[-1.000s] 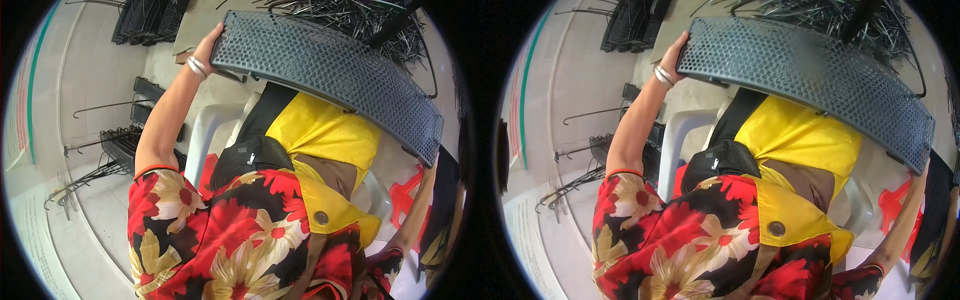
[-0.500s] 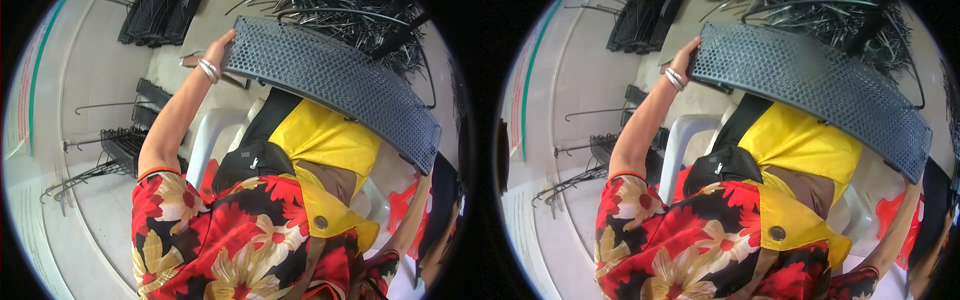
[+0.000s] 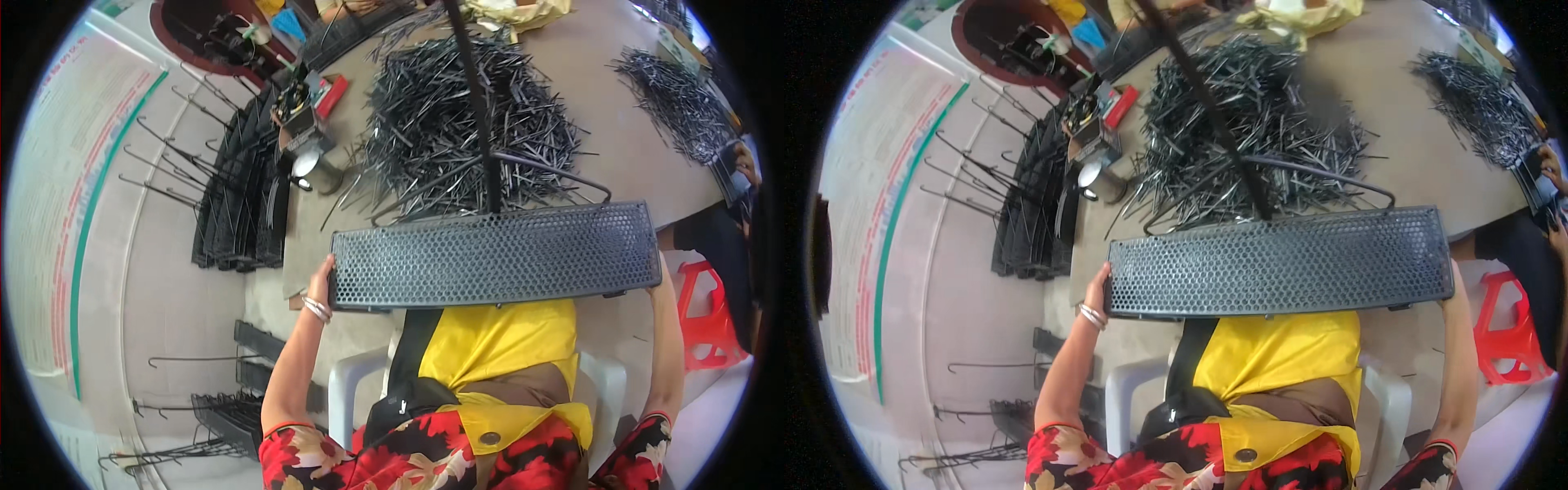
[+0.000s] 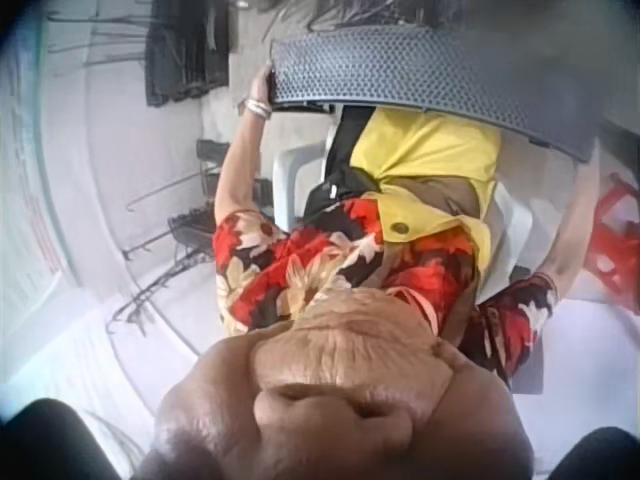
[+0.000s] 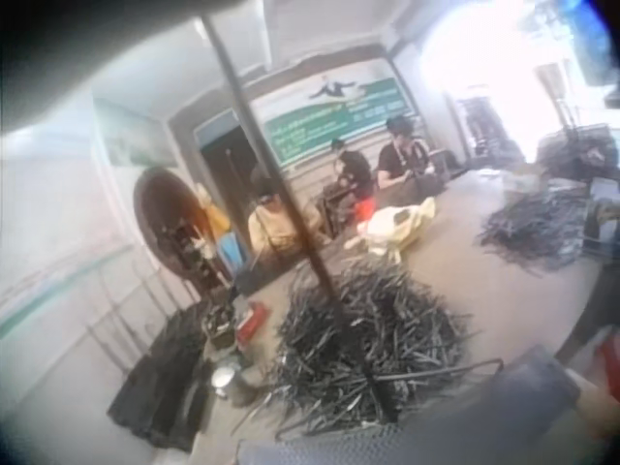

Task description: Inserting small black metal pins into the holes of a perforated metal sheet.

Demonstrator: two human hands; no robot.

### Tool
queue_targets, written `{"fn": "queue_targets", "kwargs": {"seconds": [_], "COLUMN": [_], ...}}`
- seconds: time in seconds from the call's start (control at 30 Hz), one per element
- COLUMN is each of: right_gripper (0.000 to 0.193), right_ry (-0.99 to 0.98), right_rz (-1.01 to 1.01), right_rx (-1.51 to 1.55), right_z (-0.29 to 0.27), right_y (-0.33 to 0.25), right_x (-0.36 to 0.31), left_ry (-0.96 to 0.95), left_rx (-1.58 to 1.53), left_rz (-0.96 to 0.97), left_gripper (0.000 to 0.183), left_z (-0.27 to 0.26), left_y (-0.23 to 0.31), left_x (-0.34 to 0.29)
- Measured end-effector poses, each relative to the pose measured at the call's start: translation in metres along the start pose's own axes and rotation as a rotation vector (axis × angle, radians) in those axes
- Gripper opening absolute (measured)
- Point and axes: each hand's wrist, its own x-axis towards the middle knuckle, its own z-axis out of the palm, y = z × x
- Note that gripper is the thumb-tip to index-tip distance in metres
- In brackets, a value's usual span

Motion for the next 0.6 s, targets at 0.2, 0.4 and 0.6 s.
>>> {"fn": "queue_targets", "kwargs": {"seconds": [0.2,0.4,0.6], "right_gripper": [0.024,0.03,0.031], "right_ry": [0.203,0.535,0.604], "right_rz": [-0.194,-0.492,-0.323], "right_rx": [-0.33,-0.282,-0.005], "right_z": [-0.012,-0.008,-0.027], "right_y": [-0.01,0.003,0.032], "right_x": [0.018,-0.014,-0.057], "left_ry": [0.313,0.196,0.37], "left_rx": [1.117,1.306,1.848], "left_rz": [0.402,1.51,1.571], "left_gripper": [0.054,0.06,0.103], "left_z": [0.006,0.185,0.312], "left_y": [0.054,0.174,0.2], "left_x": [0.019,0.012,0.046]}}
